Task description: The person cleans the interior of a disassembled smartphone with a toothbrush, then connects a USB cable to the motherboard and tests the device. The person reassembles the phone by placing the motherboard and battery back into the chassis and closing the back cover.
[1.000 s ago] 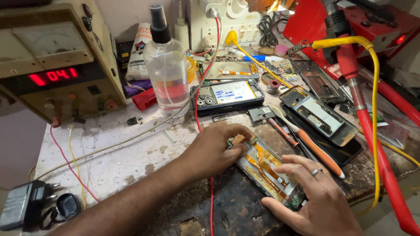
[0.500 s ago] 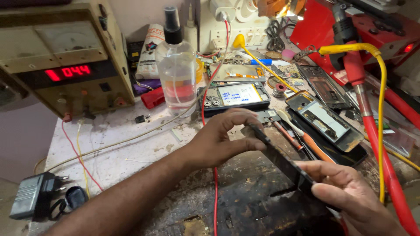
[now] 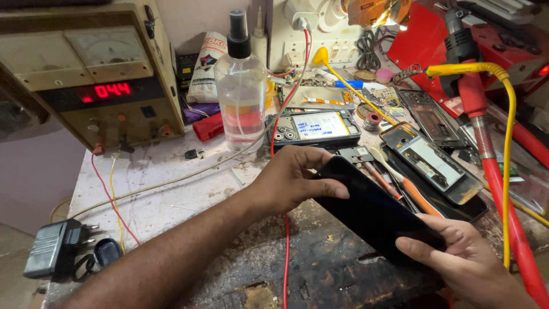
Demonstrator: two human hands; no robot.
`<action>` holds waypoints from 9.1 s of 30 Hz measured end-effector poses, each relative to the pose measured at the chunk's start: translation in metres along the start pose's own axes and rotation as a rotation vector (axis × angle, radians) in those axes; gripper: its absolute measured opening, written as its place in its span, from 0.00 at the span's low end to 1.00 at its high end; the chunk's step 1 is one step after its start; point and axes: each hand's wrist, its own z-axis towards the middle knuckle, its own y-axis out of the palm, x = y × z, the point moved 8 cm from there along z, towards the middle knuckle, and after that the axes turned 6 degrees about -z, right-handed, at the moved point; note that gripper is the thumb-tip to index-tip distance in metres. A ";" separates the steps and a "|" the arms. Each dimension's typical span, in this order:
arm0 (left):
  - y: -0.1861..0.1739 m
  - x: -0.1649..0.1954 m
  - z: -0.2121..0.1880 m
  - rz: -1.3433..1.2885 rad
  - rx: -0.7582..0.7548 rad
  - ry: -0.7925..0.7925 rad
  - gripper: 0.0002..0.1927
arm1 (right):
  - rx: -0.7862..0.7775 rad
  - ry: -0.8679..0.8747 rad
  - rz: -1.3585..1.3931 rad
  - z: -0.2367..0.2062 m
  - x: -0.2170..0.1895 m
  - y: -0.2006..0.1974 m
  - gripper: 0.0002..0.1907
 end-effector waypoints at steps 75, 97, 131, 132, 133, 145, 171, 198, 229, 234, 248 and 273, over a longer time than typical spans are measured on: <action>-0.006 0.030 -0.019 0.462 -0.170 0.292 0.47 | 0.121 -0.551 -0.729 0.034 -0.113 0.068 0.28; 0.031 0.034 -0.012 -0.297 0.030 0.173 0.17 | -0.290 -0.204 0.804 0.041 -0.078 0.059 0.40; 0.042 0.032 -0.016 -0.465 -0.061 0.128 0.14 | -0.288 -0.235 0.769 0.034 -0.069 0.052 0.46; 0.043 0.032 -0.016 -0.466 -0.065 0.136 0.15 | -0.242 -0.231 0.756 0.035 -0.067 0.048 0.46; 0.043 0.032 -0.016 -0.467 -0.068 0.143 0.15 | -0.271 -0.232 0.778 0.034 -0.067 0.049 0.46; 0.029 0.026 -0.015 -0.244 -0.009 0.223 0.17 | -0.316 -0.245 0.712 0.032 -0.077 0.055 0.47; -0.009 -0.002 -0.009 0.555 0.115 -0.032 0.17 | 0.764 -0.124 -1.358 0.034 -0.125 -0.056 0.27; -0.006 0.035 -0.012 0.548 0.297 0.295 0.16 | 0.642 -0.454 -0.447 0.020 -0.124 -0.071 0.20; 0.040 0.026 -0.021 0.121 0.230 -0.049 0.12 | 0.224 -0.345 0.352 -0.008 -0.078 0.041 0.26; 0.045 0.027 -0.022 0.047 0.197 -0.070 0.09 | 0.212 -0.304 0.342 -0.007 -0.081 0.045 0.20; 0.055 0.024 -0.028 0.145 0.109 -0.099 0.13 | 0.553 -0.258 -0.016 -0.005 -0.075 0.032 0.23; 0.071 0.011 -0.025 -0.415 -0.038 -0.016 0.17 | 0.782 -0.863 -1.223 -0.069 -0.173 0.082 0.36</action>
